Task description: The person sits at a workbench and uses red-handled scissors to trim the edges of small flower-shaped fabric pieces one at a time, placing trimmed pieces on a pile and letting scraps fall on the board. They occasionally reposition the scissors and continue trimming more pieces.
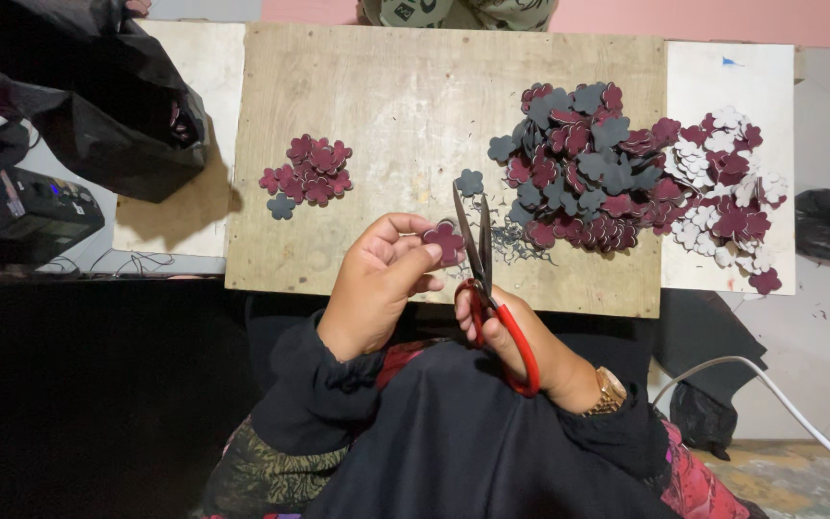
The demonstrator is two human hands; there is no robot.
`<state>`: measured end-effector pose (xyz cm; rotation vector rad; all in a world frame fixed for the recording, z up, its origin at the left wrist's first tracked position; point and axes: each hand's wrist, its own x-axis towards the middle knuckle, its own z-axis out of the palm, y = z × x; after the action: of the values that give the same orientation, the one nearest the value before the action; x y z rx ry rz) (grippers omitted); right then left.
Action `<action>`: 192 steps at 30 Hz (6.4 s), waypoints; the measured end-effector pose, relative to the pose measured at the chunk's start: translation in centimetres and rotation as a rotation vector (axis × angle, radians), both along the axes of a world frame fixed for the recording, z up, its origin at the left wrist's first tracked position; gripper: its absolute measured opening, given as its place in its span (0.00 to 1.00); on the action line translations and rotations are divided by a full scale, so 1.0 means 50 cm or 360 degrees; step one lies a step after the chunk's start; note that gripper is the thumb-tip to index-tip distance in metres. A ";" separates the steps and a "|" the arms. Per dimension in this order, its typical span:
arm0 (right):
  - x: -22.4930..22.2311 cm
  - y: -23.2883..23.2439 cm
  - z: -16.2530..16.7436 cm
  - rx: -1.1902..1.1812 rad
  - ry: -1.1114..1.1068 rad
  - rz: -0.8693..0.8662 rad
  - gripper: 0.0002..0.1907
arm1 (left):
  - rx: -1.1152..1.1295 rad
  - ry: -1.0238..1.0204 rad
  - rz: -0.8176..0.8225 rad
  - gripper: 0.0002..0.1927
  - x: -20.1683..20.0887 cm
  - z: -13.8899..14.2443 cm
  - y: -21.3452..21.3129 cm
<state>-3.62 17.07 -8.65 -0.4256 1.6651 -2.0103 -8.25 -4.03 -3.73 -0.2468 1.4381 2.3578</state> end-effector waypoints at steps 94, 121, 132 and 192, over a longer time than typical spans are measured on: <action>0.002 0.002 -0.003 0.0269 0.0054 -0.0015 0.34 | -0.0121 0.0245 0.0044 0.10 0.001 0.000 0.004; 0.002 0.005 0.003 0.0093 0.0087 -0.0046 0.40 | 0.0014 0.0116 0.0060 0.07 0.010 -0.022 0.038; 0.000 0.008 -0.001 0.0098 0.0051 -0.0067 0.39 | -0.0230 0.0025 -0.0010 0.12 0.007 -0.006 0.027; 0.010 0.062 -0.093 -0.0233 -0.0254 -0.0320 0.27 | -0.2688 -0.0008 0.0500 0.66 -0.141 -0.264 -0.139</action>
<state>-3.13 20.17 -13.28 -0.1467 1.5208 -2.2569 -15.32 -10.96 -16.94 -0.8692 3.0806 0.6267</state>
